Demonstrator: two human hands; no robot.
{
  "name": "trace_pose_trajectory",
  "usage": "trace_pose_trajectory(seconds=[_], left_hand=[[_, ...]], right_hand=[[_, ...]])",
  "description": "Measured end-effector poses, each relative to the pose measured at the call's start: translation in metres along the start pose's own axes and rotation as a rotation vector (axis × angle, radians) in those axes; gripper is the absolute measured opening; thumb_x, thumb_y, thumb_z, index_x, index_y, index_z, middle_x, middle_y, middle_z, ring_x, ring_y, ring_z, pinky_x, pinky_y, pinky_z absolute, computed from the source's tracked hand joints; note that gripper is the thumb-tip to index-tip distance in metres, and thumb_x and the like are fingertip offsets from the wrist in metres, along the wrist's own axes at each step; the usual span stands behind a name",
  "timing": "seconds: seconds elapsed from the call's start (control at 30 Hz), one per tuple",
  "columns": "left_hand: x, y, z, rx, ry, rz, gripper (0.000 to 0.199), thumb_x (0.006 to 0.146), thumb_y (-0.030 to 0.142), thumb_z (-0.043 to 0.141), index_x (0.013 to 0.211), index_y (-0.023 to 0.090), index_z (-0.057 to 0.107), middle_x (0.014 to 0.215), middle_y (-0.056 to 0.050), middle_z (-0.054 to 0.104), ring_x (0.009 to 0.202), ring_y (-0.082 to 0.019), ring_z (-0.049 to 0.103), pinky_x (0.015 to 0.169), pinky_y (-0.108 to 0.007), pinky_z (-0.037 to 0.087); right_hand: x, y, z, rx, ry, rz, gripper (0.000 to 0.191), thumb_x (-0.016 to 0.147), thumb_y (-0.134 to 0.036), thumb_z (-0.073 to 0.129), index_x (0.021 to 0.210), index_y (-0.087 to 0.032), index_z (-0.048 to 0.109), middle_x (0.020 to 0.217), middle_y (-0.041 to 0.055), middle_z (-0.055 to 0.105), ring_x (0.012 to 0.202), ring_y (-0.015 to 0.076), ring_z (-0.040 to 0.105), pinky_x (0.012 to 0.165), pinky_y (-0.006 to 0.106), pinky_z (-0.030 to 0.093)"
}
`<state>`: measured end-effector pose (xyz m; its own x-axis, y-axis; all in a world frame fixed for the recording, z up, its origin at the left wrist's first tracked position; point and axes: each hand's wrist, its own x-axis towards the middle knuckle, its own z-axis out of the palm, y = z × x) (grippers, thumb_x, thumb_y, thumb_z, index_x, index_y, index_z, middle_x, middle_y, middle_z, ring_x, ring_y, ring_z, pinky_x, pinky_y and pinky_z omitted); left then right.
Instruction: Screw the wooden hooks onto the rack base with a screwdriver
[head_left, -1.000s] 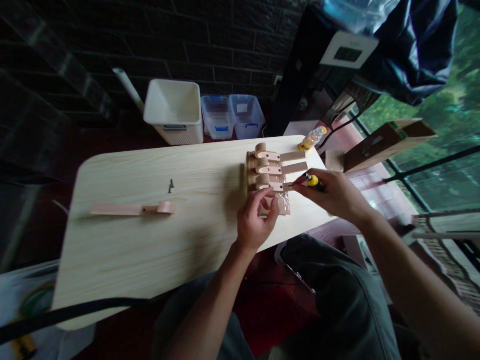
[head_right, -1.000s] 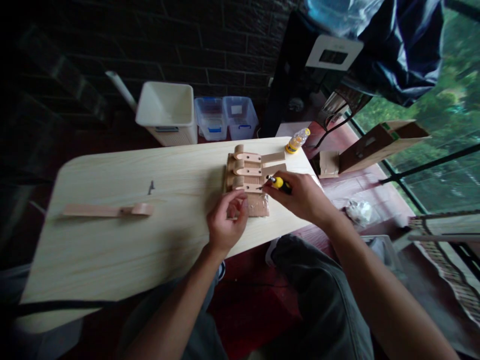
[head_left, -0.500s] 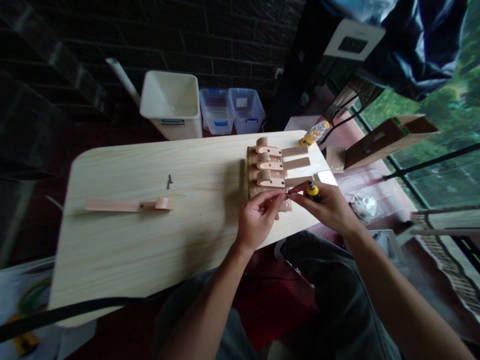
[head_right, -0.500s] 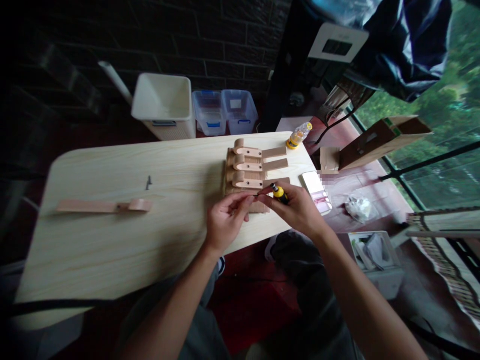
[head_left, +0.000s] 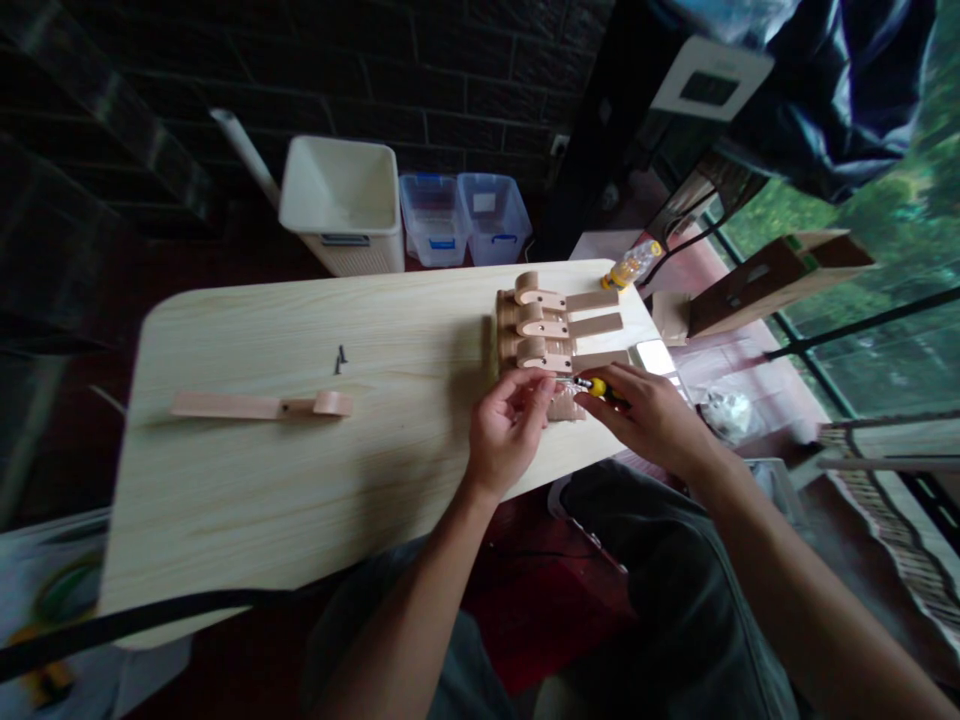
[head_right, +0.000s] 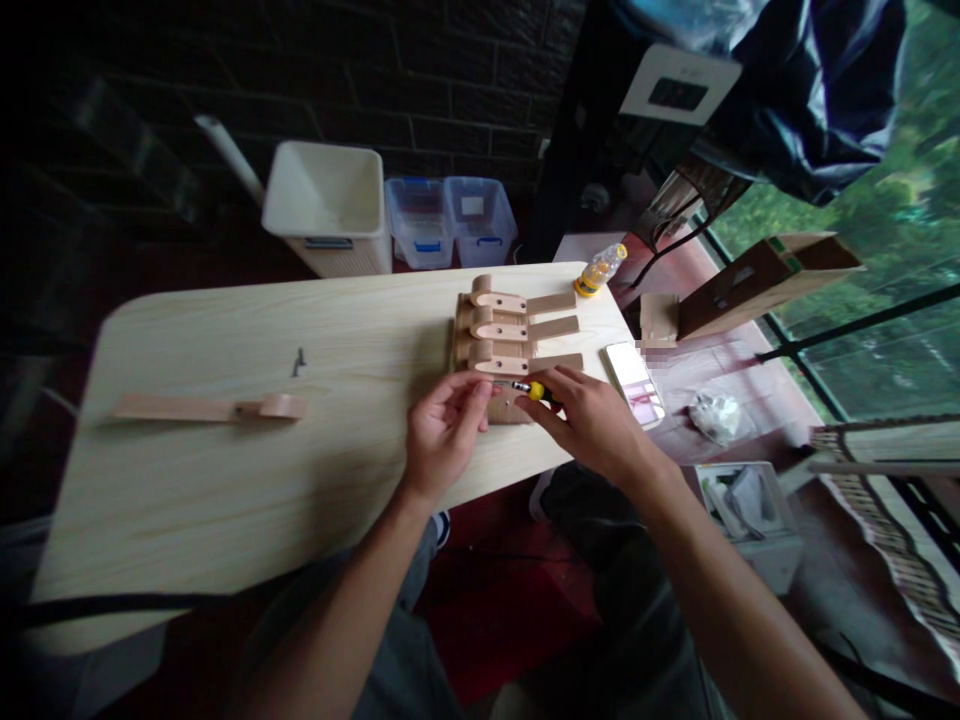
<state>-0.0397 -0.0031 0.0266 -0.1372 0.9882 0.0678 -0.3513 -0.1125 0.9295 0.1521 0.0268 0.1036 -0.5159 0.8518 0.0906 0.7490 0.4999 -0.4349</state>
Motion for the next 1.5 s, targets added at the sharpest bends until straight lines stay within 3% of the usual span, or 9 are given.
trace_pose_trajectory(seconds=[0.17,0.4,0.73,1.0,1.1,1.17,1.3,1.4,1.5], left_hand=[[-0.001,-0.001,-0.004,0.034,-0.012,0.017,0.032,0.097,0.051,0.078,0.103,0.019,0.077,0.076,0.0,0.07,0.059,-0.008,0.056,0.054,-0.018,0.046],[-0.002,-0.002,-0.009,0.135,-0.033,0.051,0.028,0.1,0.048,0.075,0.104,0.021,0.078,0.08,-0.001,0.072,0.062,-0.009,0.056,0.057,-0.019,0.046],[-0.001,-0.004,-0.012,0.242,-0.099,0.098,0.027,0.102,0.047,0.071,0.105,0.021,0.079,0.089,-0.004,0.078,0.067,-0.011,0.063,0.063,-0.022,0.05],[-0.003,-0.001,-0.009,0.192,-0.133,0.033,0.023,0.098,0.043,0.076,0.103,0.021,0.08,0.094,-0.005,0.08,0.069,-0.011,0.065,0.062,-0.021,0.049],[-0.003,-0.001,-0.01,0.177,-0.151,-0.004,0.026,0.097,0.045,0.077,0.104,0.021,0.081,0.098,-0.006,0.081,0.071,-0.012,0.066,0.062,-0.022,0.05],[-0.002,0.0,-0.011,0.167,-0.178,-0.022,0.027,0.095,0.046,0.079,0.106,0.021,0.082,0.097,-0.006,0.081,0.071,-0.012,0.066,0.062,-0.022,0.05],[0.0,0.003,-0.012,0.123,-0.186,-0.064,0.033,0.094,0.044,0.08,0.118,0.022,0.08,0.101,-0.007,0.081,0.073,-0.012,0.068,0.063,-0.021,0.052],[0.002,0.003,-0.013,0.127,-0.086,-0.025,0.034,0.096,0.047,0.077,0.118,0.021,0.077,0.1,-0.007,0.08,0.072,-0.012,0.067,0.062,-0.022,0.054],[0.006,0.0,-0.017,0.289,0.115,0.115,0.028,0.1,0.046,0.073,0.113,0.021,0.077,0.093,-0.006,0.078,0.072,-0.013,0.066,0.061,-0.023,0.052]], right_hand=[[0.001,-0.004,-0.002,-0.05,-0.013,0.009,0.031,0.109,-0.046,0.059,0.121,-0.022,0.075,0.114,0.0088,0.08,0.089,0.0198,0.078,0.078,0.03,0.059],[-0.001,-0.006,-0.004,-0.173,-0.043,0.002,0.038,0.11,-0.051,0.054,0.126,-0.023,0.075,0.104,0.0085,0.079,0.082,0.0206,0.075,0.078,0.035,0.058],[-0.003,-0.008,0.0,-0.205,-0.045,0.03,0.036,0.108,-0.05,0.057,0.127,-0.024,0.075,0.106,0.0097,0.079,0.086,0.0225,0.075,0.078,0.035,0.056],[-0.015,-0.012,0.017,0.049,-0.026,0.118,0.036,0.108,-0.051,0.059,0.13,-0.026,0.071,0.119,0.0094,0.079,0.084,0.0194,0.075,0.076,0.032,0.058],[-0.02,-0.013,0.029,0.159,0.016,0.131,0.036,0.106,-0.052,0.061,0.128,-0.025,0.07,0.12,0.0115,0.079,0.097,0.0237,0.076,0.082,0.034,0.059],[-0.023,-0.012,0.038,0.231,0.056,0.14,0.034,0.106,-0.052,0.061,0.124,-0.024,0.07,0.116,0.0113,0.079,0.099,0.024,0.075,0.082,0.033,0.058],[-0.026,-0.005,0.053,0.33,0.213,0.232,0.032,0.108,-0.053,0.056,0.107,-0.023,0.068,0.085,0.0025,0.072,0.073,0.017,0.065,0.068,0.03,0.05],[-0.02,0.005,0.057,0.395,0.473,0.298,0.037,0.108,-0.057,0.051,0.102,-0.024,0.066,0.071,-0.0021,0.058,0.063,0.0154,0.054,0.061,0.03,0.043],[-0.004,0.019,0.055,0.491,0.798,0.318,0.037,0.109,-0.058,0.048,0.097,-0.025,0.061,0.066,-0.0042,0.049,0.057,0.0148,0.05,0.057,0.031,0.04]])
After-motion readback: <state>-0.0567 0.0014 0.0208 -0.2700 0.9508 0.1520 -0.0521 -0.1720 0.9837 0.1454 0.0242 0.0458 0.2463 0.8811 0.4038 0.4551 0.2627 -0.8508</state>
